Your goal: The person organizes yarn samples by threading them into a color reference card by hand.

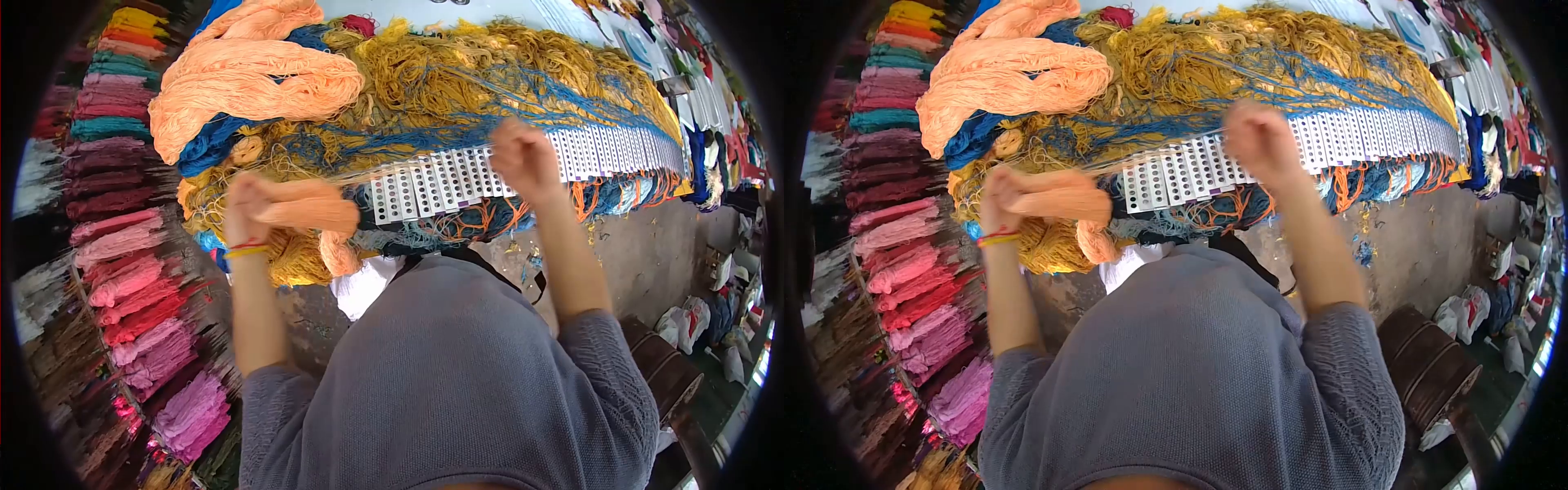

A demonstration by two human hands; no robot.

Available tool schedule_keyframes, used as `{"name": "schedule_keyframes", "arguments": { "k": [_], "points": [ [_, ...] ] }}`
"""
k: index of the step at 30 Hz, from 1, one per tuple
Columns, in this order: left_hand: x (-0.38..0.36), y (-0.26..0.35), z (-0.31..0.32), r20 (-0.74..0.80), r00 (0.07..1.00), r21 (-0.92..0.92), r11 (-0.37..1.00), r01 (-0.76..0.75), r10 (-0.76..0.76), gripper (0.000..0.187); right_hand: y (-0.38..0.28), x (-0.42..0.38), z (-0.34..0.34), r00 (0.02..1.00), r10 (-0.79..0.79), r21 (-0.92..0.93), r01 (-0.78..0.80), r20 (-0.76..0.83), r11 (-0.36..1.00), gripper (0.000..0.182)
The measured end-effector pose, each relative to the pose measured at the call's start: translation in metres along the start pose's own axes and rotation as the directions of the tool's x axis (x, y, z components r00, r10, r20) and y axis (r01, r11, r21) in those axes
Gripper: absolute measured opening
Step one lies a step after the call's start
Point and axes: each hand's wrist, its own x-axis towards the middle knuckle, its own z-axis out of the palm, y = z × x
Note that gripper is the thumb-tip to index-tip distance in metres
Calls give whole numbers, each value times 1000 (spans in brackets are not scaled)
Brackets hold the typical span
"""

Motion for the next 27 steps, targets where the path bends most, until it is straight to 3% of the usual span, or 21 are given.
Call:
{"name": "schedule_keyframes", "arguments": {
  "k": [1, 2, 3, 4, 5, 6, 7, 8, 10, 11, 12, 13, 14, 15, 16, 17, 18, 20, 23, 25, 27],
  "points": [
    [1, 26, -19, -144, 987, 148, 988, -45, 67, 16, -26, -13, -4, 949, -167, -283, 89, -267, 955, 16],
    [3, 51, -55, -245, 958, 134, 984, -120, 150, 14, -67, -29, -52, 950, -178, -317, 91, -257, 944, 16],
    [6, 72, -63, -554, 783, 183, 959, -218, 283, 15, -106, -48, -63, 905, -326, -433, 187, -273, 882, 15],
    [3, 99, -114, -305, 936, 22, 984, -175, 173, 16, -157, -67, -94, 767, -492, -508, 256, -411, 822, 11],
    [5, 107, -98, -513, 821, 36, 962, -270, 250, 19, -222, -112, -144, 764, -493, -509, 253, -417, 823, 11],
    [5, 110, -89, -480, 837, 67, 962, -264, 263, 19, -287, -140, -193, 234, -817, -830, 64, -528, 555, 14],
    [5, 112, -82, -447, 851, 98, 961, -260, 276, 19, -291, -143, -183, 233, -817, -830, 60, -528, 554, 14],
    [8, 96, -51, -540, 766, 247, 936, -251, 348, 14, -294, -147, -156, 112, -912, -910, 91, -394, 404, 11],
    [24, 43, 0, -482, 695, 587, 785, -196, 534, 20, -290, -146, -108, -141, -987, -994, 88, -83, 71, 15],
    [45, 12, -47, -218, 921, 501, 847, -178, 323, 32, -277, -136, -133, 43, -999, -987, 161, -14, 21, 14],
    [38, -27, 7, -198, 980, 200, 977, 71, -31, 33, -238, -106, -126, 223, -975, -998, 70, 18, -3, 16],
    [38, -68, 38, 6, 979, -19, 979, 204, -204, 33, -193, -84, -147, 367, -862, -903, -114, 349, -414, 18],
    [43, -105, 66, 86, 895, -151, 882, 447, -439, 31, -147, -57, -168, 541, -790, -942, 14, 290, -336, 17],
    [49, -164, 65, 151, 986, 582, 813, -28, -75, 29, -107, -28, -172, 695, -676, -967, 120, 245, -227, 16],
    [44, -175, 120, -138, 855, 268, 813, 518, -499, 27, -59, -12, -140, 792, -610, -995, -84, -34, -53, 16],
    [34, -188, 150, -109, 815, 290, 766, 574, -569, 27, -17, 2, -134, 799, -554, -945, -52, -233, 323, 15],
    [34, -204, 155, -46, 811, 467, 705, 533, -583, 30, 6, 11, -126, 820, -447, -918, -222, -359, 329, 14],
    [40, -251, 140, -141, 784, 553, 609, 568, -604, 31, 45, 20, -132, 856, -329, -903, -305, -399, 302, 16],
    [43, -268, 134, -150, 894, 656, 634, 410, -423, 28, 67, 25, -130, 915, -282, -957, -284, -289, 61, 17],
    [52, -270, 134, -205, 950, 760, 573, 306, -236, 27, 72, 28, -130, 919, -290, -961, -276, -268, 14, 17],
    [59, -270, 133, -215, 945, 703, 632, 326, -248, 24, 73, 31, -129, 922, -301, -961, -272, -243, -58, 16]
  ]
}}
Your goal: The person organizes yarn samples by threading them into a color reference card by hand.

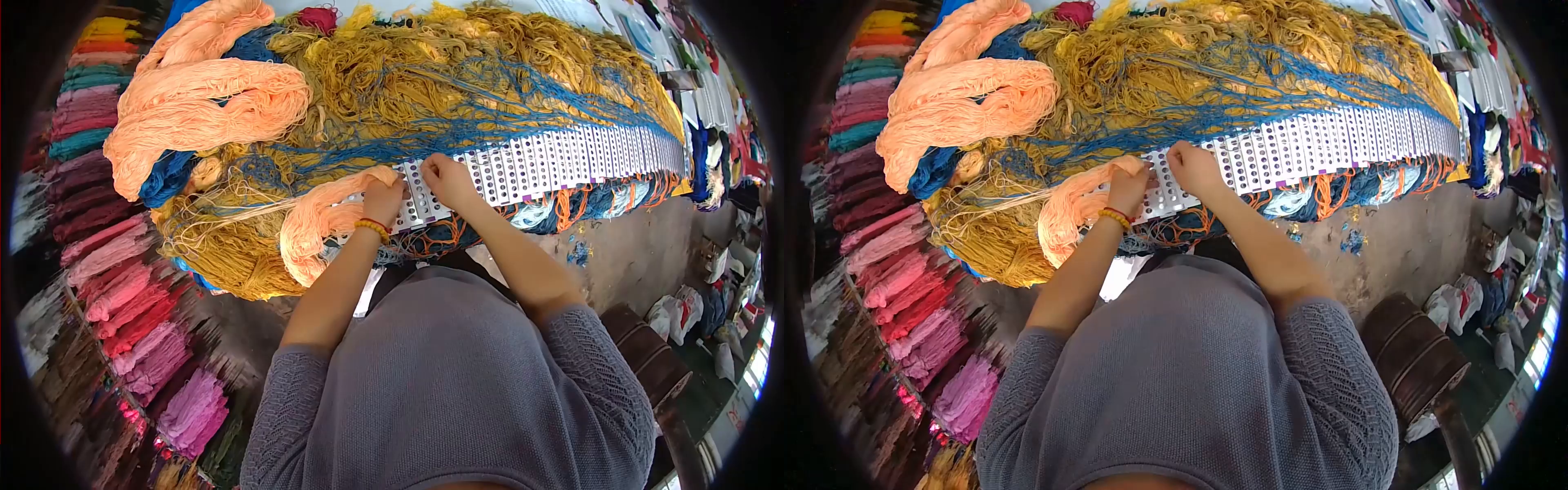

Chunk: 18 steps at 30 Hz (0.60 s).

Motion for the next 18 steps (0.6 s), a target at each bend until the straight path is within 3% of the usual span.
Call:
{"name": "schedule_keyframes", "arguments": {
  "k": [4, 7, 10, 12, 16, 18],
  "points": [
    [-4, 17, 4, 47, 993, -232, 966, 118, -110, 18, -1, 3, -1, 999, 26, 11, -27, 37, 1000, 16],
    [-2, 19, 7, 112, 993, -365, 929, 64, -24, 20, 3, 1, 1, 999, -10, -3, 10, 50, 1000, 16],
    [-4, 29, 9, 83, 996, -227, 973, 34, -15, 17, 0, 2, 5, 1000, -25, -2, 25, 8, 1000, 14],
    [4, 25, 10, 78, 997, -208, 978, 21, -5, 13, -4, 3, 4, 996, 41, 58, -36, -79, 998, 13],
    [8, 22, 14, 51, 999, -239, 971, 11, 1, 2, -2, 6, 7, 997, 41, 49, -38, -69, 998, 11],
    [9, 24, 14, 52, 998, -200, 979, -28, 39, 2, -3, 7, 8, 997, -37, -115, 28, -69, 993, 11]
  ]
}}
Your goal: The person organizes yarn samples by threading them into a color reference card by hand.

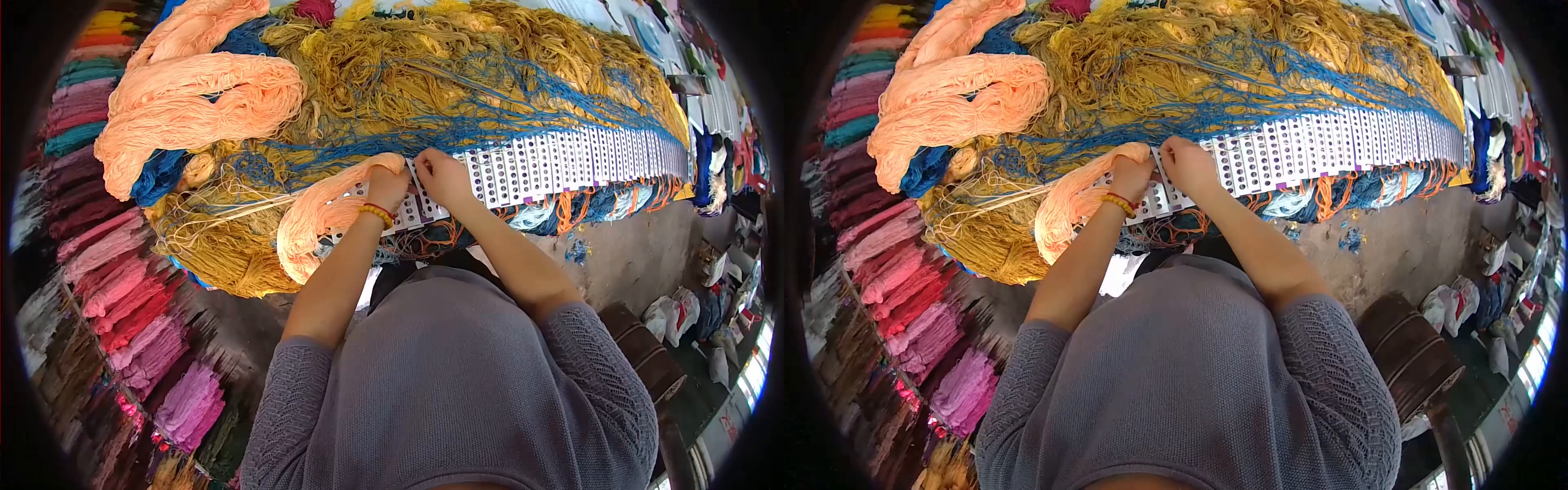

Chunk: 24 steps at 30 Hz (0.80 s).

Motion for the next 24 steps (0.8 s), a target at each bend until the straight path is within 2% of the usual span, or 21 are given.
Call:
{"name": "schedule_keyframes", "arguments": {
  "k": [4, 6, 7, 9, 10, 11, 12, 13, 14, 15, 16, 17, 19, 20, 23, 24],
  "points": [
    [2, -2, 3, -34, 995, 43, 994, -96, 97, 6, -3, -1, -3, 1000, -19, 34, 19, 1, 999, 10],
    [-2, 2, -6, -13, 997, 101, 992, -72, 74, 6, -2, -3, -9, 993, 91, 279, -107, 72, 954, 9],
    [-8, 12, -11, 8, 999, 162, 986, -50, 49, 6, 3, -4, -7, 993, 91, 278, -108, 74, 954, 9],
    [-22, 22, -24, 22, 999, 93, 994, -49, 48, 6, 13, -5, -3, 998, -28, 191, 37, -47, 981, 10],
    [-24, 23, -33, 160, 987, -200, 978, 60, -28, 8, 15, -5, -3, 998, -26, 192, 35, -49, 981, 10],
    [-29, 23, -38, 308, 950, -457, 866, 203, -61, 10, 17, -6, -2, 995, -85, 136, 91, -47, 987, 11],
    [-40, 38, -37, 378, 913, -571, 738, 359, -152, 18, 15, -5, -3, 988, -146, 79, 149, -43, 986, 11],
    [-37, 37, -35, 377, 914, -571, 739, 358, -151, 18, 14, -5, -5, 988, -147, 79, 150, -43, 986, 11],
    [-32, 35, -33, 408, 897, -482, 796, 367, -167, 22, 12, -4, -7, 997, 16, 311, -40, 79, 950, 12],
    [-25, 31, -29, 436, 881, -389, 844, 369, -184, 27, 9, -4, -8, 961, 144, 497, -246, 235, 832, 13],
    [-19, 22, -23, 383, 910, -198, 948, 250, -160, 25, 11, -2, -7, 953, 145, 629, -285, 266, 723, 13],
    [-13, 16, -25, 383, 910, -201, 947, 249, -158, 25, 12, -3, -8, 953, 144, 627, -284, 266, 726, 13],
    [-10, 17, -25, 250, 949, -296, 918, 262, -190, 26, 12, -4, -10, 957, 159, 617, -279, 244, 736, 12],
    [-11, 18, -30, 220, 965, -311, 927, 210, -145, 26, 12, -4, -10, 957, 161, 617, -279, 241, 736, 12],
    [-13, 14, -40, 205, 969, -344, 917, 200, -134, 26, 14, -3, -6, 963, 168, 522, -257, 212, 813, 12],
    [-12, 14, -38, 192, 970, -280, 940, 197, -147, 27, 15, -3, -5, 960, 174, 525, -265, 218, 809, 13]
  ]
}}
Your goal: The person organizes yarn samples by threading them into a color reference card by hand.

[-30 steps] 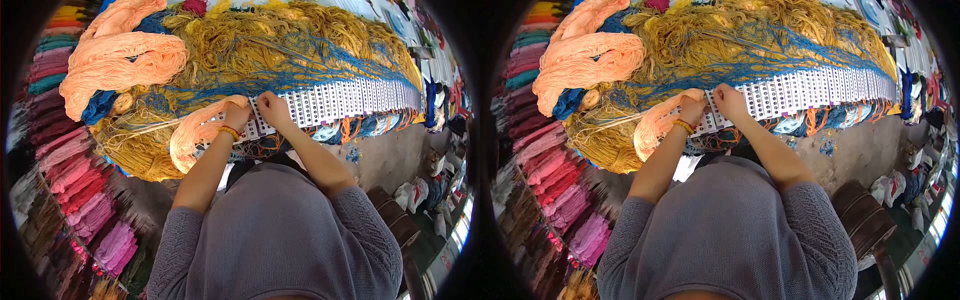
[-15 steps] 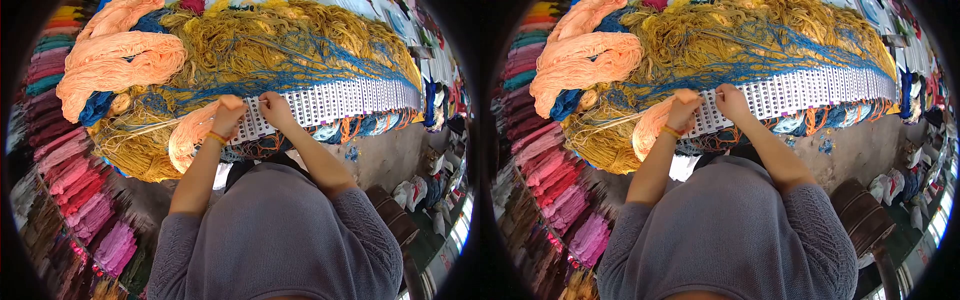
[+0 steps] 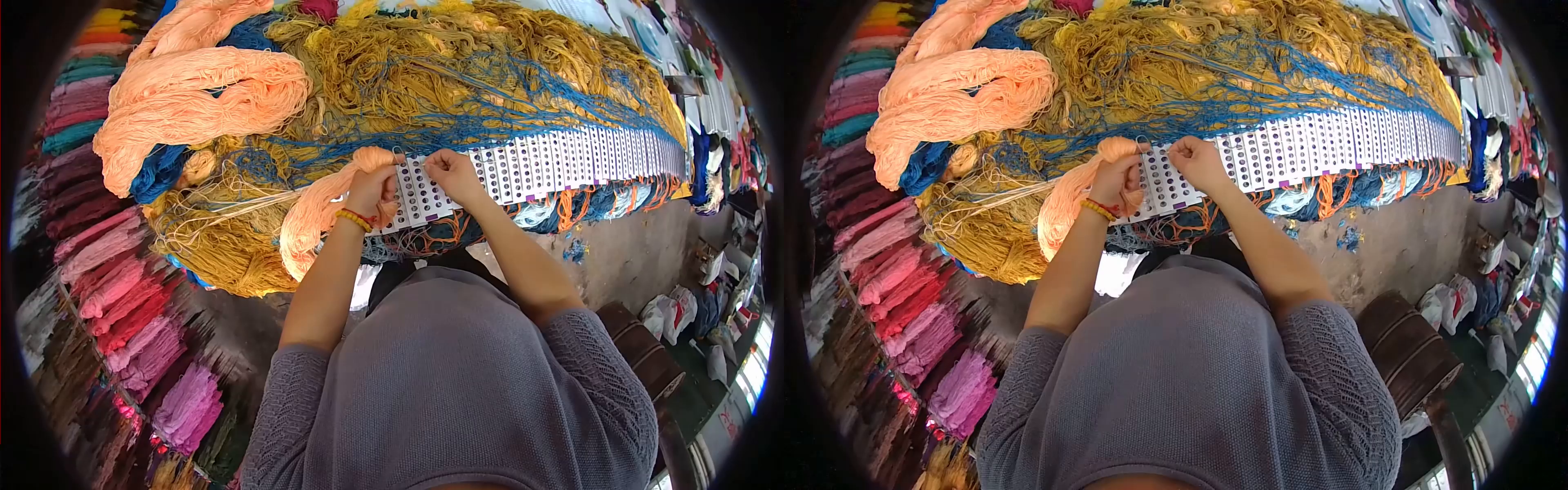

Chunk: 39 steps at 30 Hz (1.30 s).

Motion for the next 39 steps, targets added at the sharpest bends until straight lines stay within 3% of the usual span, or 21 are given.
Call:
{"name": "schedule_keyframes", "arguments": {
  "k": [4, 6, 9, 10, 12, 13, 17, 19, 21, 23, 26, 28, 30, 31, 32, 33, 34, 35, 36, 37, 39],
  "points": [
    [5, -1, 6, 10, 999, 4, 999, -33, 33, 19, 1, 0, 0, 1000, -6, -17, 6, -9, 1000, 14],
    [8, -1, 8, -174, 982, 179, 983, -39, 71, 14, -1, 0, 2, 1000, 4, -10, -4, -10, 1000, 12],
    [10, 4, 15, -243, 968, 283, 959, 11, 61, 16, 1, 1, 2, 1000, 11, -20, -11, -9, 1000, 12],
    [7, 7, 19, -241, 969, 285, 959, 11, 61, 16, 2, 2, 2, 1000, 4, -37, -5, -7, 999, 15],
    [-6, 10, 26, 5, 971, 240, 942, -235, 241, 14, 4, 3, 1, 1000, 5, -49, -5, -12, 999, 15],
    [-11, 7, 28, 15, 978, 36, 977, -211, 210, 14, 4, 3, 2, 1000, 5, -61, -6, -13, 998, 15],
    [-11, 7, 19, 43, 997, -46, 997, -68, 70, 15, 0, 1, 3, 1000, 7, -95, -10, -30, 995, 14],
    [-3, 3, 23, -41, 961, 44, 961, 274, -272, 21, -8, -2, 1, 1000, 2, 44, -3, 22, 999, 13],
    [0, -4, 21, -2, 965, -58, 963, 262, -263, 25, -19, -9, 0, 997, 9, 53, -13, 72, 999, 12],
    [1, -12, 14, 185, 973, -313, 930, 193, -139, 23, -21, -14, 2, 992, 20, 63, -28, 123, 998, 12],
    [-10, -6, 10, 62, 994, -387, 916, 103, -86, 20, -9, -12, 9, 988, -126, -54, 131, 86, 990, 14],
    [-1, -17, -19, 181, 981, -421, 895, 147, -76, 25, -7, -11, 11, 989, -146, -63, 147, 6, 987, 20],
    [-6, -13, -29, -60, 993, -420, 905, 69, -104, 17, -2, -9, 10, 996, -81, -48, 82, 29, 995, 25],
    [-30, 13, -35, -169, 985, -301, 950, -88, 37, 17, 1, -9, 11, 996, -89, -46, 90, 3, 995, 27],
    [-48, 41, -48, -20, 979, -256, 945, -202, 204, 18, 3, -8, 12, 995, -100, -44, 99, -22, 994, 29],
    [-62, 64, -69, 137, 925, -227, 920, -320, 355, 19, 4, -7, 12, 995, -103, -43, 102, -20, 994, 29],
    [-74, 79, -101, -343, 816, -32, 862, -506, 466, 24, 5, -7, 12, 994, -102, -55, 100, -37, 993, 29],
    [-96, 103, -137, -459, 735, -38, 815, -578, 500, 25, 6, -7, 13, 993, -102, -66, 98, -54, 993, 28],
    [-117, 128, -205, -532, 638, 251, 824, -508, 556, 23, 8, -6, 14, 993, -106, -69, 102, -58, 992, 29],
    [-135, 147, -233, -697, 379, 344, 747, -569, 609, 22, 9, -5, 14, 992, -110, -71, 106, -62, 992, 29],
    [-171, 177, -238, -668, 253, 553, 694, -460, 700, 24, 11, -3, 15, 994, -88, -68, 84, -67, 994, 29]
  ]
}}
